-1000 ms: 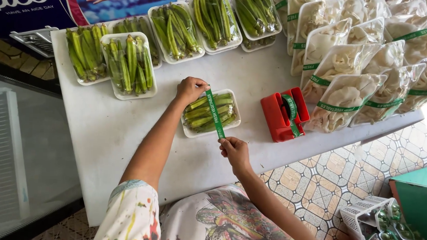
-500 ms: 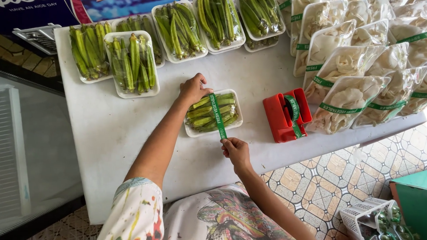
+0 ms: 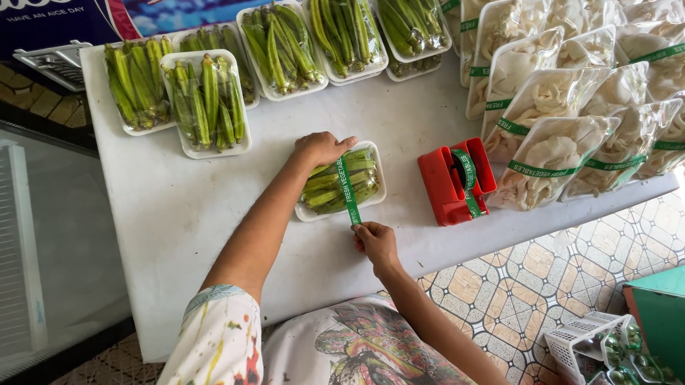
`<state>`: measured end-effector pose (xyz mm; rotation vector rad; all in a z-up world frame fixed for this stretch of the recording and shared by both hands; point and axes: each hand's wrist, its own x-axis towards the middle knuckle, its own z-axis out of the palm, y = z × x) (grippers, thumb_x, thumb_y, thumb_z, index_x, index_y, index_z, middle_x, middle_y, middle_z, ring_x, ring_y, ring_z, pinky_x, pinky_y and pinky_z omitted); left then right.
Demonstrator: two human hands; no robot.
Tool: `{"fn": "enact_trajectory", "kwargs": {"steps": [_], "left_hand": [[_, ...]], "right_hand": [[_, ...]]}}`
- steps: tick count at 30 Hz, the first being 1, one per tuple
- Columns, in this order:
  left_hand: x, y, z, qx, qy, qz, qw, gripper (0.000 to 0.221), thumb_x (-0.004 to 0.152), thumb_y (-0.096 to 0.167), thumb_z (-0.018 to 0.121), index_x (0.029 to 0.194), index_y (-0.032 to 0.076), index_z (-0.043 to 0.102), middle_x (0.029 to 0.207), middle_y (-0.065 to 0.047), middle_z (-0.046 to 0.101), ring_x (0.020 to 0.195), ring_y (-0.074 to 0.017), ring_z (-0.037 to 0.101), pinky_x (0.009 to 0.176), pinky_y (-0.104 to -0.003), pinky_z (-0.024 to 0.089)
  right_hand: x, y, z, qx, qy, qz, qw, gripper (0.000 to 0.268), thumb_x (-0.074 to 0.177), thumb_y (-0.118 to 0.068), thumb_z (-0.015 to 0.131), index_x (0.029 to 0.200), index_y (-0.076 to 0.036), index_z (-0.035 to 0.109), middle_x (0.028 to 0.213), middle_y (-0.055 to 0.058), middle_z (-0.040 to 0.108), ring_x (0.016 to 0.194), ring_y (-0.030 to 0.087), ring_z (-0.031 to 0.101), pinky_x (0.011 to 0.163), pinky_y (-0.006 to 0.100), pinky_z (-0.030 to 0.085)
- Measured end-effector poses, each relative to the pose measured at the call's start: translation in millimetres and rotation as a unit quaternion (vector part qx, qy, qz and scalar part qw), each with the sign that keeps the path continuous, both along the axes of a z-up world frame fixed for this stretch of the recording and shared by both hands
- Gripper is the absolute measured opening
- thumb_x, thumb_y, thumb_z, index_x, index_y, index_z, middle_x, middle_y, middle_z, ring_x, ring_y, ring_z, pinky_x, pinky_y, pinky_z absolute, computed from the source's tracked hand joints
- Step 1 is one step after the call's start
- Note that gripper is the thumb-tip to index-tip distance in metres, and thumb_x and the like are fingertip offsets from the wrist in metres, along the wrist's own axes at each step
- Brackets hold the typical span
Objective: A person is manually securing plastic-wrapped vegetable trays by wrapping green tape around them using a red tape dispenser.
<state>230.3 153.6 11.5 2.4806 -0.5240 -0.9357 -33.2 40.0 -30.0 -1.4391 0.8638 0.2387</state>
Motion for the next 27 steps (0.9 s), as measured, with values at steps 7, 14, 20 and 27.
{"fn": "enact_trajectory", "kwargs": {"steps": [7, 14, 20, 27], "left_hand": [[4.7, -0.6, -27.4, -0.013, 0.028, -0.030, 0.999, 0.088, 0.102, 0.076, 0.025, 0.083, 0.006, 0.075, 0.071, -0.014, 0.069, 0.058, -0.0294, 0.063, 0.061, -0.048, 0.049], [-22.2, 17.5, 14.4, -0.127, 0.112, 0.025, 0.985, 0.089, 0.099, 0.078, 0.031, 0.078, 0.000, 0.070, 0.097, -0.026, 0.068, 0.083, -0.0395, 0.065, 0.078, -0.052, 0.049], [-36.6, 24.4, 48.1, -0.256, 0.157, 0.046, 0.953, 0.085, 0.099, 0.079, 0.041, 0.058, 0.009, 0.065, 0.067, -0.015, 0.065, 0.055, -0.0293, 0.056, 0.071, -0.043, 0.048], [-66.9, 20.0, 113.3, -0.374, 0.177, -0.002, 0.910, 0.076, 0.104, 0.067, 0.046, 0.055, 0.013, 0.067, 0.052, -0.004, 0.062, 0.047, -0.0151, 0.051, 0.067, -0.032, 0.046]], "right_hand": [[-3.0, -2.6, 5.8, -0.001, 0.003, 0.008, 1.000, 0.021, 0.094, -0.013, 0.068, 0.102, 0.005, 0.075, 0.072, 0.010, 0.070, 0.057, 0.015, 0.067, 0.052, 0.023, 0.055], [-6.1, -12.4, 38.1, -0.016, -0.042, 0.054, 0.997, 0.021, 0.095, -0.012, 0.068, 0.102, 0.007, 0.075, 0.075, 0.013, 0.070, 0.063, 0.017, 0.068, 0.061, 0.026, 0.059], [-8.2, -26.5, 72.9, -0.098, -0.204, 0.146, 0.963, 0.016, 0.096, -0.007, 0.068, 0.090, 0.005, 0.075, 0.071, 0.013, 0.070, 0.067, 0.020, 0.070, 0.068, 0.033, 0.060], [-16.5, -46.7, 112.9, -0.258, -0.439, 0.239, 0.827, 0.011, 0.086, -0.010, 0.080, 0.077, -0.006, 0.076, 0.070, 0.010, 0.076, 0.067, 0.030, 0.072, 0.070, 0.039, 0.057]]}}
